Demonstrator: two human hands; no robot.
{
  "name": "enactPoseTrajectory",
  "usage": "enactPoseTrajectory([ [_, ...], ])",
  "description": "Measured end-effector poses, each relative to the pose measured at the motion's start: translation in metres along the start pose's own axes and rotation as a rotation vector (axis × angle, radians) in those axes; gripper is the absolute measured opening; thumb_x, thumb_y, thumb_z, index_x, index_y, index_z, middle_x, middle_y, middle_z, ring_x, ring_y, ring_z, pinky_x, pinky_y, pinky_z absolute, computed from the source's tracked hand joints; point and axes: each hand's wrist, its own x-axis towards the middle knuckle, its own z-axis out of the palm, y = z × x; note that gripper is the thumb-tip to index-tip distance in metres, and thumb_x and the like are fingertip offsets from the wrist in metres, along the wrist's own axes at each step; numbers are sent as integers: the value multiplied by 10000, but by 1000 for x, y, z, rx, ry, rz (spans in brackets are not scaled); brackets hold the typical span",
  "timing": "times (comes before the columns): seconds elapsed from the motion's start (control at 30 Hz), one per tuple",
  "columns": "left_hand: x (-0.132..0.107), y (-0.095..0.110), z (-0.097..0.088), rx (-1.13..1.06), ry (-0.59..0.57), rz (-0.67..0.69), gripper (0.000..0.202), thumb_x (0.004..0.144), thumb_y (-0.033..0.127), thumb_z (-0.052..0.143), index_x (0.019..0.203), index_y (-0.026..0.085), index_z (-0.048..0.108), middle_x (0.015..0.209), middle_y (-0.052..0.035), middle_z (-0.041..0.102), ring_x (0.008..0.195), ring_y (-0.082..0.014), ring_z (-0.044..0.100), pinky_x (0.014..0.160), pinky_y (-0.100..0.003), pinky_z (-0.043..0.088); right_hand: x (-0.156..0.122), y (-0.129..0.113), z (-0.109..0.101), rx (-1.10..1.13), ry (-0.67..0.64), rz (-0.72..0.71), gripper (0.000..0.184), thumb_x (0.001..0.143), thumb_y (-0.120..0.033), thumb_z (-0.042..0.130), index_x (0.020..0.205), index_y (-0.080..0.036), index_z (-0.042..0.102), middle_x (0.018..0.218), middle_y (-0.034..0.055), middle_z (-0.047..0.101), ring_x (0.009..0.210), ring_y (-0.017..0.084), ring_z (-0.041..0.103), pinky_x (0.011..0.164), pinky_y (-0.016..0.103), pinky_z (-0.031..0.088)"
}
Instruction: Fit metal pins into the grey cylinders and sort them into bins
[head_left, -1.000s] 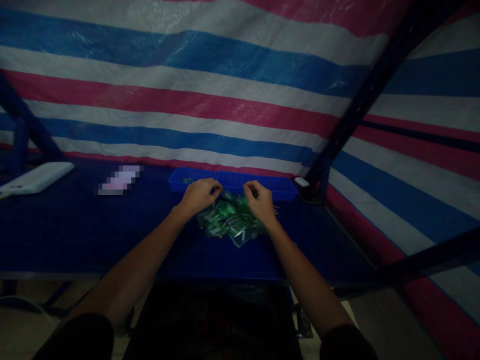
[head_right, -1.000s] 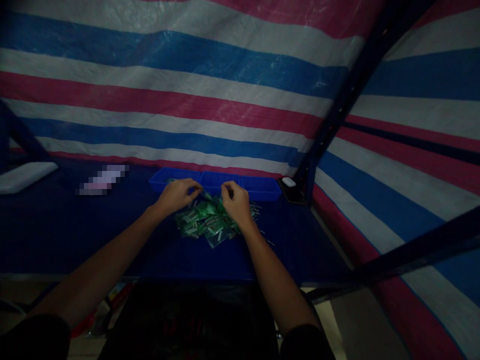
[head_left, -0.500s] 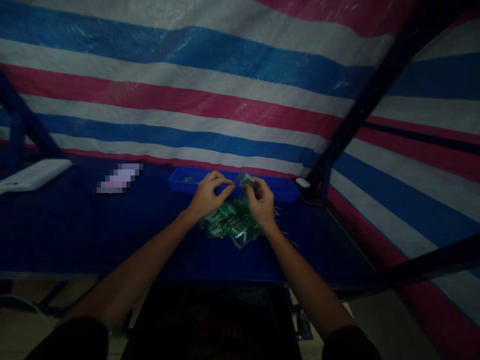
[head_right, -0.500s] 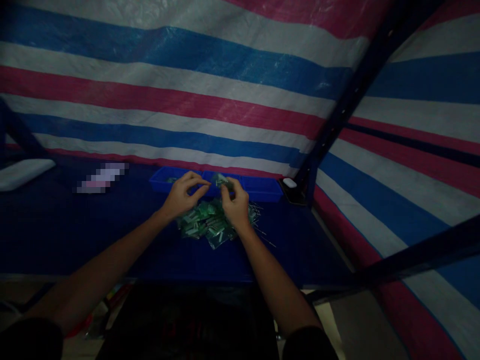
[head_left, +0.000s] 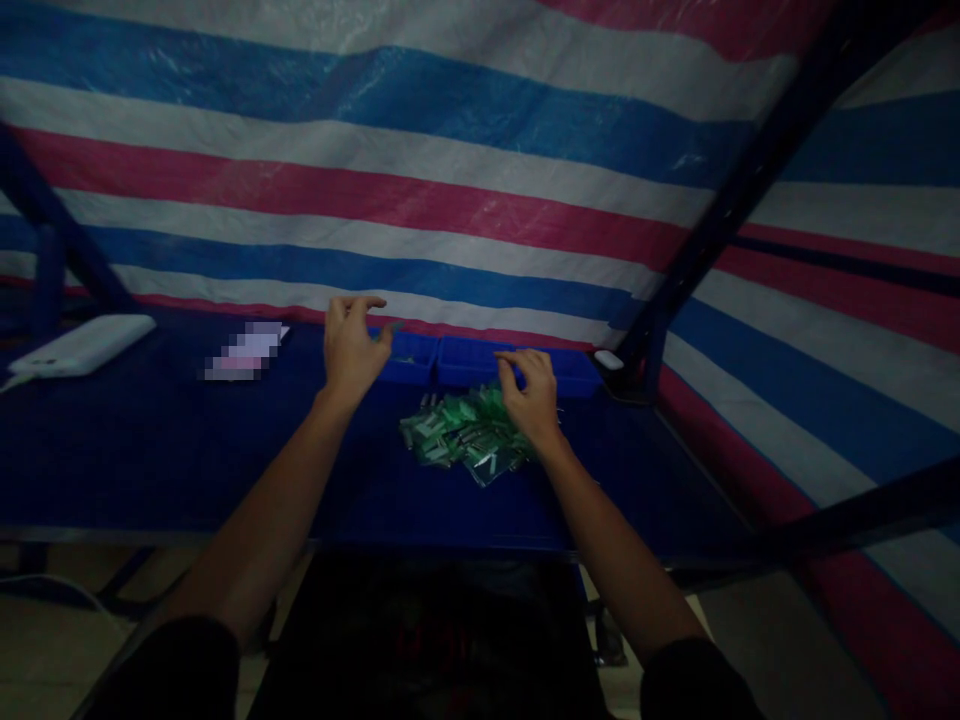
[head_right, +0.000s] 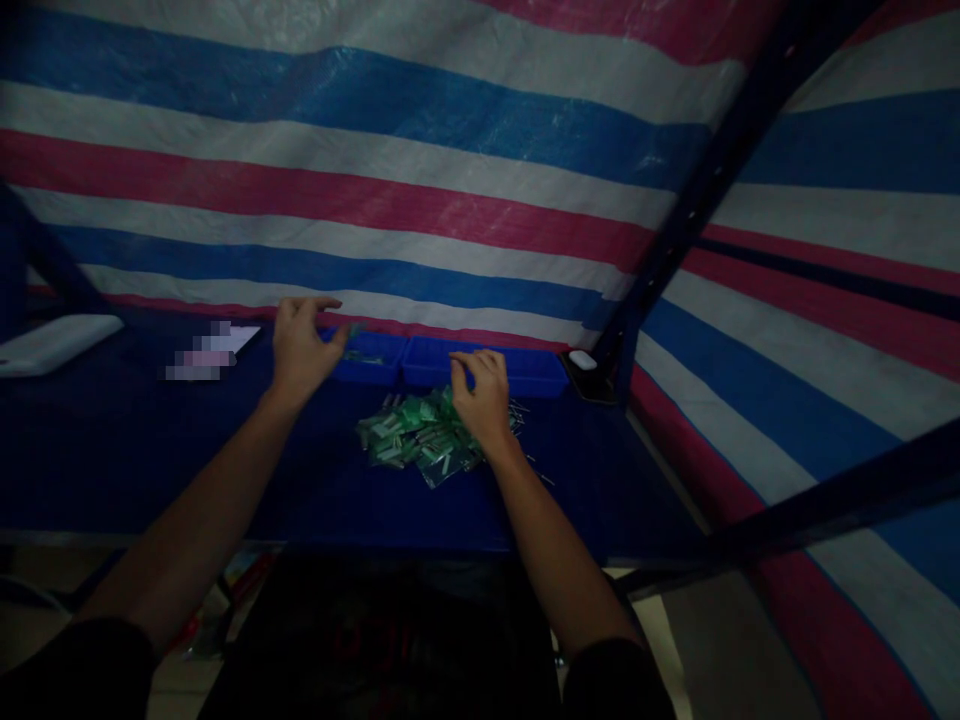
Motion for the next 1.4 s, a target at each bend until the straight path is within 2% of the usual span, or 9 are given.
enactPoseTrajectory([
  [0.1, -11, 5, 5, 5, -199, 45, 171, 733, 220, 536, 886, 185, 604, 877, -64, 572, 801, -189, 550, 762, -318, 432, -1, 2, 1, -1, -46, 11, 189, 834, -254, 471, 808, -212, 653, 769, 27, 650, 809, 188, 516, 789, 353, 411],
  [0.23, -43, 38, 25, 38, -628, 66, 250, 774, 375, 484, 716, 187, 637, 686, -50, 610, 668, -192, 573, 643, -297, 439, -4, 1, 5, 0, -62, 19, 197, 836, -252, 466, 799, -197, 652, 764, 27, 658, 789, 181, 514, 761, 331, 406],
  [0.43, -61, 57, 49, 40, -823, 54, 196, 740, 319, 501, 698, 199, 649, 713, -66, 656, 727, -223, 603, 612, -289, 428, -5, 3, 6, 8, -90, 49, 212, 834, -242, 453, 754, -199, 645, 737, 24, 655, 755, 179, 515, 735, 325, 400],
  [0.53, -51, 49, 48, -101, -764, -28, 159, 739, 259, 483, 729, 190, 626, 722, -38, 658, 687, -184, 599, 606, -268, 425, -5, 3, 5, 11, -91, 74, 225, 837, -256, 446, 751, -199, 646, 741, 26, 650, 744, 174, 517, 736, 324, 390],
  [0.67, -44, 46, 39, -244, -505, -45, 141, 777, 241, 452, 796, 171, 572, 715, -12, 631, 635, -138, 579, 621, -249, 437, -4, -2, 4, 78, -123, 179, 268, 848, -316, 427, 753, -193, 646, 735, 25, 630, 714, 158, 526, 723, 306, 386],
  [0.9, -55, 54, 27, -221, -395, 485, 140, 832, 178, 446, 892, 178, 573, 933, -62, 651, 882, -160, 587, 798, -288, 466, -1, -29, 10, 535, -196, 596, 322, 780, -472, 484, 719, -171, 580, 646, -10, 588, 618, 131, 531, 581, 234, 399],
  [1.1, -54, 59, 15, -182, -341, 630, 192, 816, 118, 481, 929, 221, 597, 954, -27, 671, 888, -158, 583, 825, -315, 484, 0, -35, 10, 503, -167, 695, 303, 803, -411, 454, 611, -182, 504, 574, -26, 506, 551, 118, 457, 524, 233, 349],
  [1.27, -62, 76, 10, -322, -402, 451, 145, 790, 158, 528, 885, 230, 610, 924, -41, 674, 850, -169, 589, 790, -330, 493, -5, -18, 8, 276, -79, 565, 249, 848, -312, 400, 650, -196, 494, 558, -25, 490, 520, 122, 452, 512, 246, 354],
  [1.4, -64, 85, 8, -569, -603, -55, 201, 832, 314, 456, 860, 209, 624, 737, -42, 659, 647, -150, 583, 599, -275, 484, -7, -1, -2, 28, -107, 174, 210, 845, -181, 399, 848, -193, 609, 711, 26, 577, 653, 145, 531, 599, 266, 415],
])
